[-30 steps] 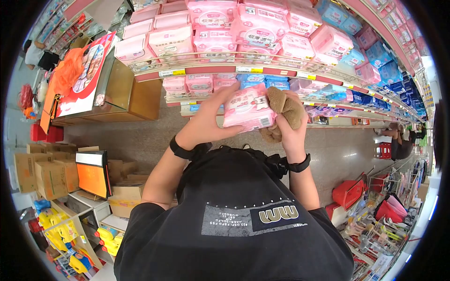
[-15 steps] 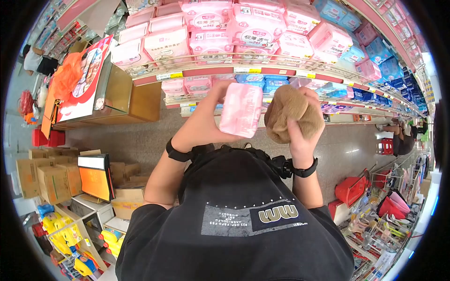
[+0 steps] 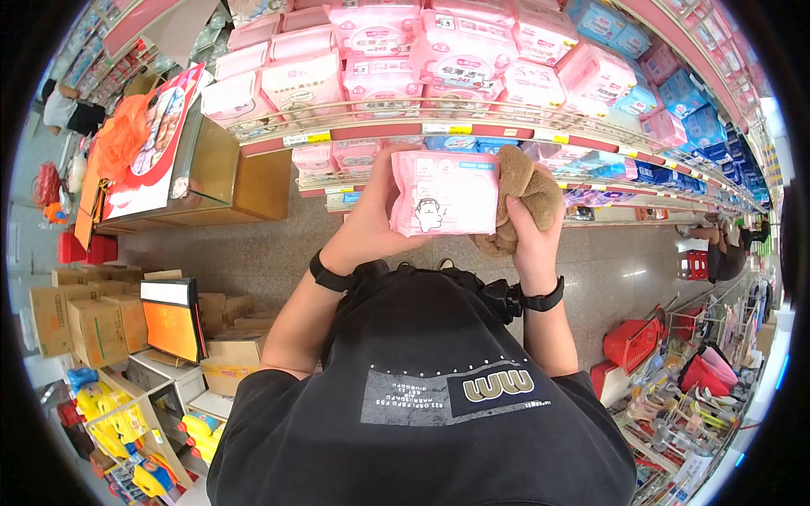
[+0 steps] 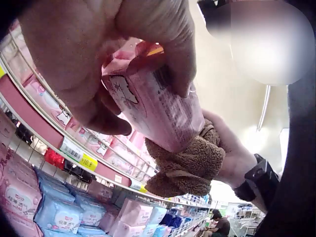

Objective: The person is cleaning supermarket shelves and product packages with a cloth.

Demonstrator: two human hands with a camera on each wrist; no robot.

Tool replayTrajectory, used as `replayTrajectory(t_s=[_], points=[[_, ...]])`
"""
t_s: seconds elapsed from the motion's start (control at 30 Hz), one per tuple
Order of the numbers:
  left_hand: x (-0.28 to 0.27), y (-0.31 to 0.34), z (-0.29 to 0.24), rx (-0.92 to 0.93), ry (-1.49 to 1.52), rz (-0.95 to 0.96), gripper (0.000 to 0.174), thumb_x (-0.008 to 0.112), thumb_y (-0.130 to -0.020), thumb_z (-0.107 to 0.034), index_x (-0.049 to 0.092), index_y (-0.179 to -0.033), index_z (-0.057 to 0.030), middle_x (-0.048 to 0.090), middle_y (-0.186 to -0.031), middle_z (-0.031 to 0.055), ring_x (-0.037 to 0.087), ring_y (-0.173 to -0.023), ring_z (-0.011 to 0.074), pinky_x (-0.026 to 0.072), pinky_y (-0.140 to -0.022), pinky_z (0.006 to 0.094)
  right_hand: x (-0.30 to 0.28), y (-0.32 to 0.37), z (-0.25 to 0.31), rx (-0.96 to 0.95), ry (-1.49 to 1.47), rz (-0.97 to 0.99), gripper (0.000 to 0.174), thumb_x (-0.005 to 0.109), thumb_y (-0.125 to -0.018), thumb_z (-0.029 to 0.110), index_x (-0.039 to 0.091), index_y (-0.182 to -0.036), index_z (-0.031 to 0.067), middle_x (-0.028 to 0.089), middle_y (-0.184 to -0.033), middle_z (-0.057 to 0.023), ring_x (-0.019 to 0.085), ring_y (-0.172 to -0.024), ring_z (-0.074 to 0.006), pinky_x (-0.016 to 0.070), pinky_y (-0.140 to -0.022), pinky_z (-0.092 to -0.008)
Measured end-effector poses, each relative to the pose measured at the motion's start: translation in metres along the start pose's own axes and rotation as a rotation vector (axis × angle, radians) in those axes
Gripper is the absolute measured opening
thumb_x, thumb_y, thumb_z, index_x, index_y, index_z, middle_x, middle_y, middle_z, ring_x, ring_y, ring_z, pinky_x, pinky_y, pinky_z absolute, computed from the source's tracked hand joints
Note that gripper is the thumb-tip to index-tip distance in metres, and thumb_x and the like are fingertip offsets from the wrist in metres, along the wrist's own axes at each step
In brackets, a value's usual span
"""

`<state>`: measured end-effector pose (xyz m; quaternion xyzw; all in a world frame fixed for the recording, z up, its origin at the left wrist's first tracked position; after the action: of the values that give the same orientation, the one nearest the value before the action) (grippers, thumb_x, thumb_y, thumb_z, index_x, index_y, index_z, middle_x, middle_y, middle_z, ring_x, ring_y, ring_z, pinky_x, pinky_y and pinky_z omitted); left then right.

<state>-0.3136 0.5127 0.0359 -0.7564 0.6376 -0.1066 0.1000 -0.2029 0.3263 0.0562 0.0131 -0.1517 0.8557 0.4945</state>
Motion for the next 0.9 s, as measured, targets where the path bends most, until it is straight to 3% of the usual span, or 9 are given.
replayTrajectory(t_s=[0.17, 0.2, 0.27, 0.37, 0.43, 0.63, 0.73, 0.77, 0.9], points=[[-0.004, 0.001, -0.01, 0.079, -0.174, -0.056, 0.103, 0.093, -0.073, -0.015, 0.027, -0.15, -0.004, 0.048, -0.142, 0.0127, 0.049, -0.135, 0.0226, 0.0409, -0.112, 0.0386, 0.007, 0.001, -0.002, -0.027, 0.127, 0.002, 0.037, 0.069, -0.087, 0.001, 0.062, -0.124, -0.0004, 0.065, -0.12, -0.0089, 0.063, -0.11, -0.0195, 0.0483, -0.098, -0.0352], [-0.005, 0.0, -0.01, 0.093, -0.186, -0.063, 0.099, 0.092, -0.074, -0.016, 0.029, -0.148, -0.0037, 0.05, -0.139, 0.013, 0.051, -0.133, 0.0225, 0.0423, -0.11, 0.0378, 0.007, -0.003, 0.005, -0.13, 0.307, -0.006, 0.037, 0.071, -0.085, 0.002, 0.063, -0.121, 0.0005, 0.065, -0.118, -0.0102, 0.064, -0.108, -0.0226, 0.0489, -0.096, -0.0364], [-0.001, -0.001, -0.01, 0.067, -0.298, -0.064, 0.092, 0.09, -0.075, -0.014, 0.033, -0.146, -0.0024, 0.052, -0.137, 0.0169, 0.054, -0.13, 0.0275, 0.0445, -0.108, 0.039, 0.01, -0.013, 0.021, -0.333, 0.667, -0.023, 0.035, 0.074, -0.08, 0.002, 0.066, -0.114, 0.0025, 0.063, -0.114, -0.013, 0.065, -0.105, -0.0289, 0.05, -0.094, -0.0388], [0.01, -0.004, -0.009, 0.075, -0.44, -0.063, 0.08, 0.087, -0.078, -0.012, 0.039, -0.142, -0.001, 0.054, -0.134, 0.0216, 0.057, -0.126, 0.0355, 0.047, -0.105, 0.0417, 0.032, -0.014, 0.036, -0.362, 0.782, -0.008, 0.037, 0.078, -0.071, 0.004, 0.068, -0.107, 0.0043, 0.06, -0.11, -0.0159, 0.063, -0.1, -0.0363, 0.0509, -0.09, -0.042], [0.016, -0.006, -0.013, 0.107, -0.479, -0.088, 0.07, 0.082, -0.081, -0.009, 0.044, -0.139, -0.001, 0.057, -0.13, 0.0235, 0.057, -0.125, 0.0418, 0.0481, -0.103, 0.045, 0.046, -0.01, 0.046, -0.414, 0.829, 0.01, 0.041, 0.08, -0.068, 0.005, 0.069, -0.107, 0.0046, 0.06, -0.112, -0.0152, 0.062, -0.101, -0.0358, 0.0513, -0.089, -0.0426], [0.025, -0.019, -0.035, 0.338, -0.567, -0.015, 0.08, 0.083, -0.081, -0.013, 0.039, -0.146, -0.0014, 0.06, -0.129, 0.0218, 0.06, -0.123, 0.0383, 0.0486, -0.103, 0.0438, 0.092, 0.014, 0.069, -0.69, 0.943, 0.224, 0.055, 0.084, -0.053, 0.014, 0.071, -0.106, 0.0126, 0.059, -0.116, -0.0106, 0.059, -0.105, -0.0345, 0.0516, -0.088, -0.0479], [0.01, -0.013, -0.006, 0.005, -0.025, -0.103, 0.093, 0.087, -0.077, -0.018, 0.034, -0.15, -0.0013, 0.061, -0.131, 0.0191, 0.063, -0.122, 0.0321, 0.0499, -0.102, 0.0415, 0.097, 0.022, 0.068, -0.794, 0.935, 0.306, 0.054, 0.085, -0.054, 0.017, 0.072, -0.106, 0.0121, 0.06, -0.117, -0.0106, 0.059, -0.106, -0.0347, 0.0507, -0.088, -0.0493], [0.003, -0.013, -0.001, 0.059, -0.251, -0.103, 0.096, 0.092, -0.073, -0.018, 0.034, -0.148, -0.0016, 0.062, -0.132, 0.0183, 0.063, -0.122, 0.0267, 0.0509, -0.101, 0.0388, 0.093, 0.02, 0.067, -0.771, 0.917, 0.317, 0.055, 0.087, -0.053, 0.018, 0.072, -0.105, 0.0115, 0.059, -0.117, -0.0107, 0.059, -0.106, -0.0347, 0.0504, -0.089, -0.0486], [0.002, -0.014, 0.009, 0.02, -0.166, -0.192, 0.092, 0.093, -0.073, -0.013, 0.035, -0.144, -0.0026, 0.059, -0.133, 0.0157, 0.061, -0.124, 0.0229, 0.0501, -0.102, 0.0376, 0.06, 0.005, 0.058, -0.639, 0.929, 0.186, 0.051, 0.085, -0.057, 0.008, 0.07, -0.106, 0.0076, 0.059, -0.116, -0.0128, 0.06, -0.105, -0.034, 0.0514, -0.09, -0.0449]])
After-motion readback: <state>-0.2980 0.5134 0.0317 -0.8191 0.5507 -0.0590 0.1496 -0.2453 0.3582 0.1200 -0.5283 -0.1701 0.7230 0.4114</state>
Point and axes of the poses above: each hand's wrist, its own y-axis away from the middle knuckle, its own x-axis out of the palm, z = x × y, the point moved 8 cm from there along -y, towards the middle knuckle
